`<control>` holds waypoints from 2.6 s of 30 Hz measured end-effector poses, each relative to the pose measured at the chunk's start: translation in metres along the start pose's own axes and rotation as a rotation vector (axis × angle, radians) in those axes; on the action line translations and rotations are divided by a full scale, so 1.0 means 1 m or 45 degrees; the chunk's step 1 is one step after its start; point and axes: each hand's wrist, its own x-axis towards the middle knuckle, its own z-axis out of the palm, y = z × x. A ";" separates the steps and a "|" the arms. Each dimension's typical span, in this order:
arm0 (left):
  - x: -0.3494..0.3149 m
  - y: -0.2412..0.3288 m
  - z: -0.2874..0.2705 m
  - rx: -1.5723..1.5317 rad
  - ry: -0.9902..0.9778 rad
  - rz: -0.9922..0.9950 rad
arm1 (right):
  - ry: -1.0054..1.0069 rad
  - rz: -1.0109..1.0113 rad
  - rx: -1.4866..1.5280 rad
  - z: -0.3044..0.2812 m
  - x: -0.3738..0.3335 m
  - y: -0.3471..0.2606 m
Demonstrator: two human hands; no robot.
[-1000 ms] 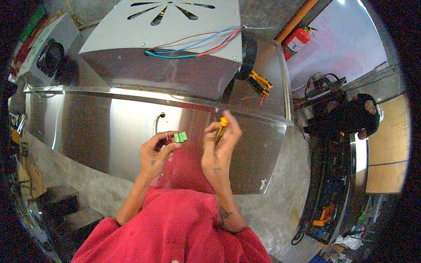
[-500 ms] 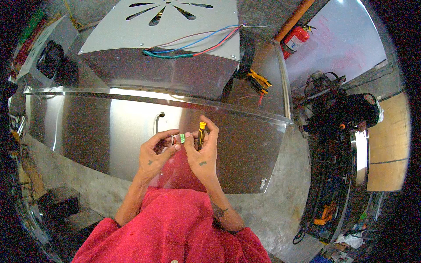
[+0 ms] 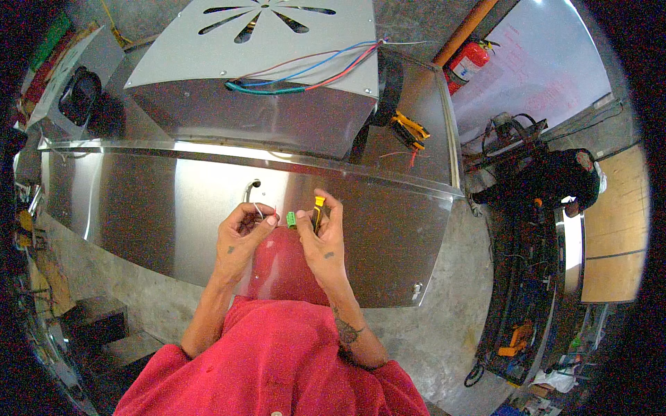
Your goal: The person strips the ends of several colored wires and inserts them into a green terminal block, tightening each with a yellow screwdriver. The person then uses a black wire stripper on additional wires.
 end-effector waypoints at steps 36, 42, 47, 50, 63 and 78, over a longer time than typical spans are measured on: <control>0.005 -0.014 -0.021 -0.237 0.029 -0.180 | -0.010 0.093 0.196 0.003 0.003 0.008; 0.003 -0.006 -0.020 -0.262 0.057 -0.167 | 0.042 0.106 0.181 0.007 0.003 0.005; 0.007 -0.015 -0.027 -0.454 0.013 -0.205 | -0.016 0.136 0.318 0.004 0.006 0.006; 0.009 -0.018 -0.034 -0.588 -0.052 -0.242 | -0.039 0.179 0.459 0.003 0.006 0.006; -0.002 0.001 -0.020 -0.044 -0.071 0.014 | -0.059 0.173 0.427 0.009 0.001 -0.002; 0.004 0.000 -0.029 -0.211 -0.345 -0.006 | -0.107 0.169 0.374 0.006 0.005 0.001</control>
